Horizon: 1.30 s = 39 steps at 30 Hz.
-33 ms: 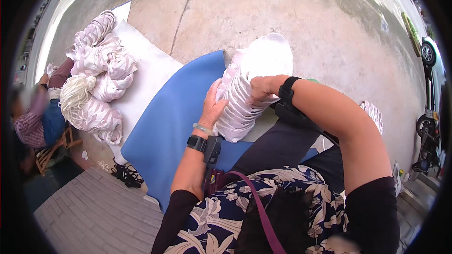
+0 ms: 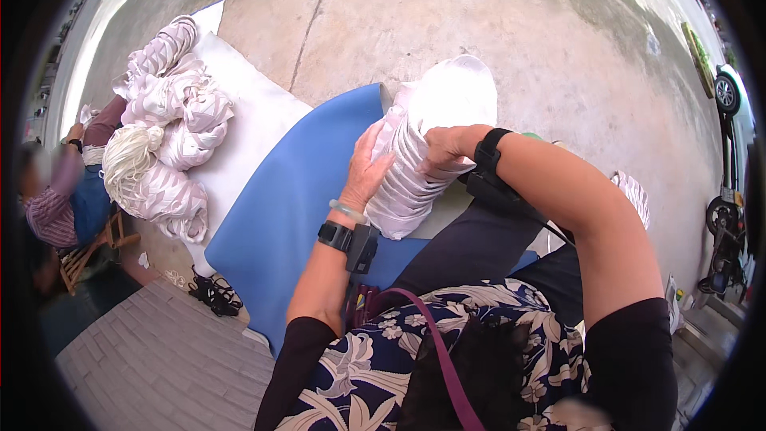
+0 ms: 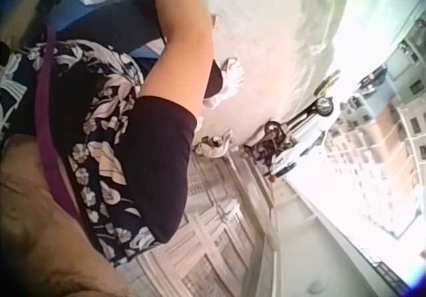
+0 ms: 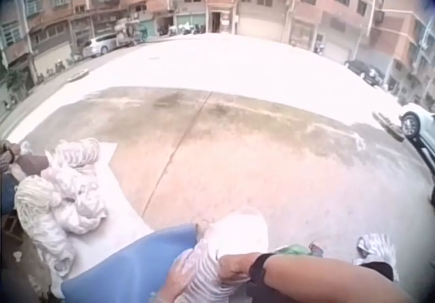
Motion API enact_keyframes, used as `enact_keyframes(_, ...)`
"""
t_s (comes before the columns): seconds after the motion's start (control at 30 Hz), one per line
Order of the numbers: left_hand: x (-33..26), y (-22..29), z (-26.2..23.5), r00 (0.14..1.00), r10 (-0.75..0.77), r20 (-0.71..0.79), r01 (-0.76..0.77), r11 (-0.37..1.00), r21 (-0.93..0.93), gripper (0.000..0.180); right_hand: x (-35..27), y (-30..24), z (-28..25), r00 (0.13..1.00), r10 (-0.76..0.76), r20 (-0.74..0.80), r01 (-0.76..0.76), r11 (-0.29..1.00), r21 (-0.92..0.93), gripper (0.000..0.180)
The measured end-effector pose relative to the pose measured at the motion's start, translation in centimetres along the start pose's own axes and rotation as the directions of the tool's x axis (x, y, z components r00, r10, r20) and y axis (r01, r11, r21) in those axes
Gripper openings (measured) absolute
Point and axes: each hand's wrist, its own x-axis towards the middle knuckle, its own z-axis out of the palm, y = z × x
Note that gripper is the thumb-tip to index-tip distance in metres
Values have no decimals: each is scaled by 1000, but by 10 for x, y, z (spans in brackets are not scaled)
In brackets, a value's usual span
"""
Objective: The person is lacing a pink and white shoe in an outdoor manufacturing environment.
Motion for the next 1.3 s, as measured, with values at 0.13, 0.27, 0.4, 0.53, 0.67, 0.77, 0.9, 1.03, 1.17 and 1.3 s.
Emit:
enact_keyframes(0.13, 36, 20, 28, 999, -41, 33, 45, 994, -97, 43, 1, 18, 12, 968, -156, -195, 212, 926, 313, 40)
enact_keyframes(0.27, 33, 17, 56, 992, -28, -125, 33, 998, 44, 41, -23, 6, -7, 986, -104, -130, 108, 994, 22, 40)
enact_keyframes(0.4, 36, 12, 53, 999, 29, -30, -18, 941, 338, 36, -59, 53, -26, 886, -305, -349, 454, 722, 522, 32)
enact_keyframes(0.53, 45, 14, 46, 999, -2, -41, 24, 838, 545, 33, -107, 109, -28, 699, -438, -565, 690, 205, 694, 30)
enact_keyframes(0.67, 58, 110, 92, 817, 461, 346, -476, 200, 856, 31, -122, 175, 11, 645, -360, -674, 743, 89, 663, 33)
enact_keyframes(0.77, 54, 76, 105, 795, -24, 607, -319, 833, 451, 22, -121, 181, 22, 603, -314, -734, 778, 26, 628, 30)
enact_keyframes(0.9, 52, 89, 101, 744, -360, 563, 264, 932, 247, 10, -113, 213, 26, 624, -236, -745, 767, 2, 642, 30)
enact_keyframes(1.03, 33, 153, 81, 861, -312, 402, 292, 950, 111, 27, -112, 232, 40, 545, -346, -764, 713, -288, 639, 33)
enact_keyframes(1.17, 15, 206, 72, 887, -118, 446, 1, 967, 255, 30, -130, 226, 62, 393, -389, -833, 767, -362, 530, 35)
enact_keyframes(1.3, 29, 247, 88, 844, -169, 510, -40, 927, 374, 28, -142, 244, 88, 390, -362, -846, 712, -464, 527, 36)
